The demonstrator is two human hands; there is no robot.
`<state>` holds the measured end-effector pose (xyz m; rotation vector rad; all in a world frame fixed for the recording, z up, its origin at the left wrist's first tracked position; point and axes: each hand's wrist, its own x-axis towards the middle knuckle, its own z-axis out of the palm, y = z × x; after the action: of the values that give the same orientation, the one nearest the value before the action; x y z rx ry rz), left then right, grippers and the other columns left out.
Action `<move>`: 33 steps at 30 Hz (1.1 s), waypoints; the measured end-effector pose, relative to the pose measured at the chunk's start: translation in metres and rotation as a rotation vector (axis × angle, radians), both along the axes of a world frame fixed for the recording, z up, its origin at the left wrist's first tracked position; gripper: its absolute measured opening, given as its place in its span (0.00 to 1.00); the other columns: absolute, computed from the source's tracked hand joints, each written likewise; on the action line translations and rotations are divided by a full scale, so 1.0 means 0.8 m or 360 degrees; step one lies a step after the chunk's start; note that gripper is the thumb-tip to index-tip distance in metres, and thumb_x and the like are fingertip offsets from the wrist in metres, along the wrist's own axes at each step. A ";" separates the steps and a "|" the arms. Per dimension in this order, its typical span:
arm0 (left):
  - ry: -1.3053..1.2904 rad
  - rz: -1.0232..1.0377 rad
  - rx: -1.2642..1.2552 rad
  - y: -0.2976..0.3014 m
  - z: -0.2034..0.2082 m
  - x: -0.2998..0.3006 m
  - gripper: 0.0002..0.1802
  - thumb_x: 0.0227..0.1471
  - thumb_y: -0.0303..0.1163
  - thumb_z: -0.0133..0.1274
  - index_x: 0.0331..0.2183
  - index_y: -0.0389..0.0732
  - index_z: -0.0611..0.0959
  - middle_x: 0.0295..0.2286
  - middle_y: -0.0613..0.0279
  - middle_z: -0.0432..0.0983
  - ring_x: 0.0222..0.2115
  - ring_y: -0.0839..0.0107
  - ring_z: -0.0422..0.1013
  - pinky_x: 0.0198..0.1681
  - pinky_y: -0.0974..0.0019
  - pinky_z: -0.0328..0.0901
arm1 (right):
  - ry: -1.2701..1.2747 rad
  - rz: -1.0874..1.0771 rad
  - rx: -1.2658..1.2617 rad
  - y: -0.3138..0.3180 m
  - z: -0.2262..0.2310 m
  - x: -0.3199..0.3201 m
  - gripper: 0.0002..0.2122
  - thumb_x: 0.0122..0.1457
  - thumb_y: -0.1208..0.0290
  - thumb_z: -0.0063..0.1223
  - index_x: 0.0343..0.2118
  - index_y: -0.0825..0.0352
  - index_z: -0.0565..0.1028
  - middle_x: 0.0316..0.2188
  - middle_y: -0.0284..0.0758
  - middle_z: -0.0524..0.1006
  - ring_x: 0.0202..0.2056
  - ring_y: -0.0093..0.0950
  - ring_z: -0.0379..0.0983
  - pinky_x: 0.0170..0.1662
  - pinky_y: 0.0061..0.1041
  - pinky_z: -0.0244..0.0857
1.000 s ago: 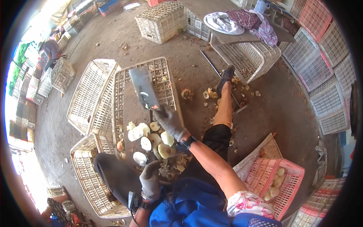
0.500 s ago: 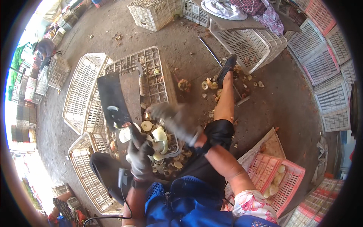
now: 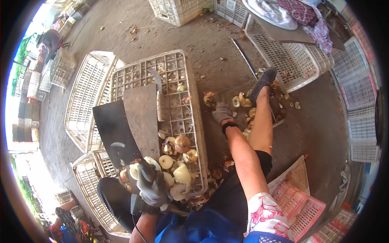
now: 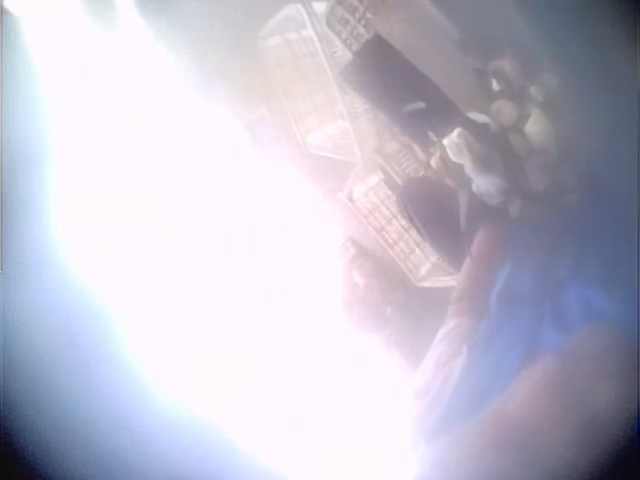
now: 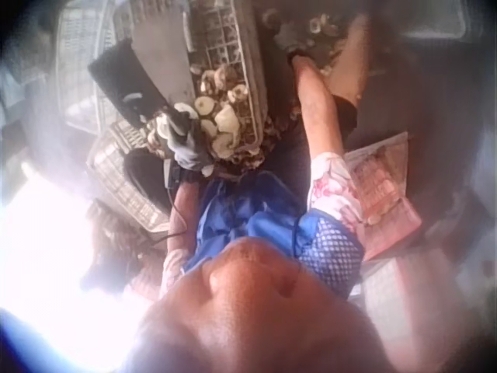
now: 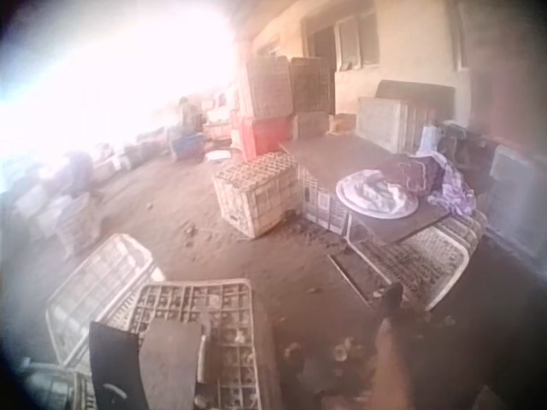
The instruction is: Peeling and processing onions or similar root vegetables using a large cleaver and gloves.
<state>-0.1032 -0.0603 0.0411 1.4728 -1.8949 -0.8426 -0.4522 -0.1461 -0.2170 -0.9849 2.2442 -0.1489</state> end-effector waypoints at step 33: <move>-0.0259 -0.0070 -0.0103 -0.007 -0.014 0.003 0.27 0.47 0.35 0.55 0.49 0.33 0.74 0.29 0.55 0.71 0.26 0.62 0.68 0.33 0.59 0.67 | 0.0345 -0.0038 -0.0730 -0.001 -0.060 0.040 0.37 0.53 0.66 0.63 0.68 0.55 0.61 0.64 0.49 0.62 0.64 0.52 0.59 0.66 0.46 0.55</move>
<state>-0.1006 -0.0655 0.0295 1.5047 -2.0600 -0.6921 -0.4203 -0.1473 -0.2654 -1.2601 2.4771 -0.6156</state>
